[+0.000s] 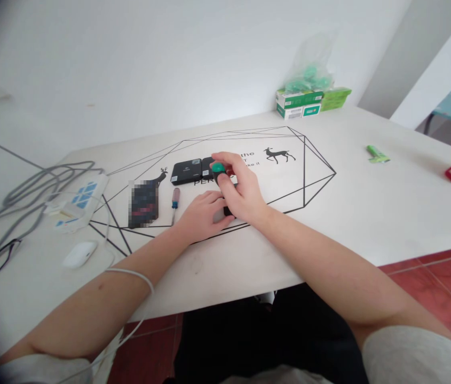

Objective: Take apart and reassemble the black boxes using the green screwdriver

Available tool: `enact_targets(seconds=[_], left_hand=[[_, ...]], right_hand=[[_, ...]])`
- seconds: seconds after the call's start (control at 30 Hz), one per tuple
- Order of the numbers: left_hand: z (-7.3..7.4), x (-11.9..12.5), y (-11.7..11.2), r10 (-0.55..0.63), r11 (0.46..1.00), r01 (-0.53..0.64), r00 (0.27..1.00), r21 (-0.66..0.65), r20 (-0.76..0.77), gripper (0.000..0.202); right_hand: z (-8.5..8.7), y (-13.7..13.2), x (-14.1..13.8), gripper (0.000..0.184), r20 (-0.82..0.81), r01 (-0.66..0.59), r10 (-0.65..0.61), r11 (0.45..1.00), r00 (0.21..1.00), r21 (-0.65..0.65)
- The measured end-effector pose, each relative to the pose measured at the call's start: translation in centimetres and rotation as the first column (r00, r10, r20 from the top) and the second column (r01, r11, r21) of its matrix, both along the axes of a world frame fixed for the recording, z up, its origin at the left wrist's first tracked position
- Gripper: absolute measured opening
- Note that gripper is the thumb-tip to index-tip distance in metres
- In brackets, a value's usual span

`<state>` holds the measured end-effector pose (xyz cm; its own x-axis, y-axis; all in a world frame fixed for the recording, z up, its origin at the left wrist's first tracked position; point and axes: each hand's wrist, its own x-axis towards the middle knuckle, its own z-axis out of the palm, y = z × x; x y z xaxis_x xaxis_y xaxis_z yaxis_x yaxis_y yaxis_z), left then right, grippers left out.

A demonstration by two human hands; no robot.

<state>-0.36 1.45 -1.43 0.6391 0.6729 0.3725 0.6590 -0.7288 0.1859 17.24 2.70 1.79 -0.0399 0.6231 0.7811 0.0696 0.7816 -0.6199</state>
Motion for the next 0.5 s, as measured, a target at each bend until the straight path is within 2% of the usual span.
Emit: enact_targets(seconds=[0.1,0.2,0.3,0.4,0.5], left_hand=[[0.1,0.2,0.0,0.021,1.0,-0.021,1.0,0.019,-0.02,0.03],[0.2,0.3,0.0,0.039,0.999,-0.039,0.999,0.019,-0.022,0.03],[0.1,0.1,0.1,0.04,0.999,-0.04,0.999,0.002,-0.012,0.032],[-0.1,-0.2,0.3,-0.015,0.999,0.016,0.998,-0.03,0.054,0.033],[-0.5,-0.6,0.6,-0.085,0.995,0.091,0.989,-0.043,0.122,0.036]], right_hand=[[0.1,0.2,0.0,0.029,0.029,-0.017,0.018,0.999,0.999,-0.033],[0.2,0.7,0.0,0.027,0.077,0.048,-0.048,0.999,0.996,0.0],[0.0,1.4,0.0,0.034,0.13,0.112,-0.114,0.993,0.985,0.019],[-0.3,1.6,0.1,0.04,0.137,0.116,-0.115,0.993,0.984,-0.003],[-0.5,1.3,0.5,0.045,0.087,0.042,-0.038,0.998,0.996,-0.046]])
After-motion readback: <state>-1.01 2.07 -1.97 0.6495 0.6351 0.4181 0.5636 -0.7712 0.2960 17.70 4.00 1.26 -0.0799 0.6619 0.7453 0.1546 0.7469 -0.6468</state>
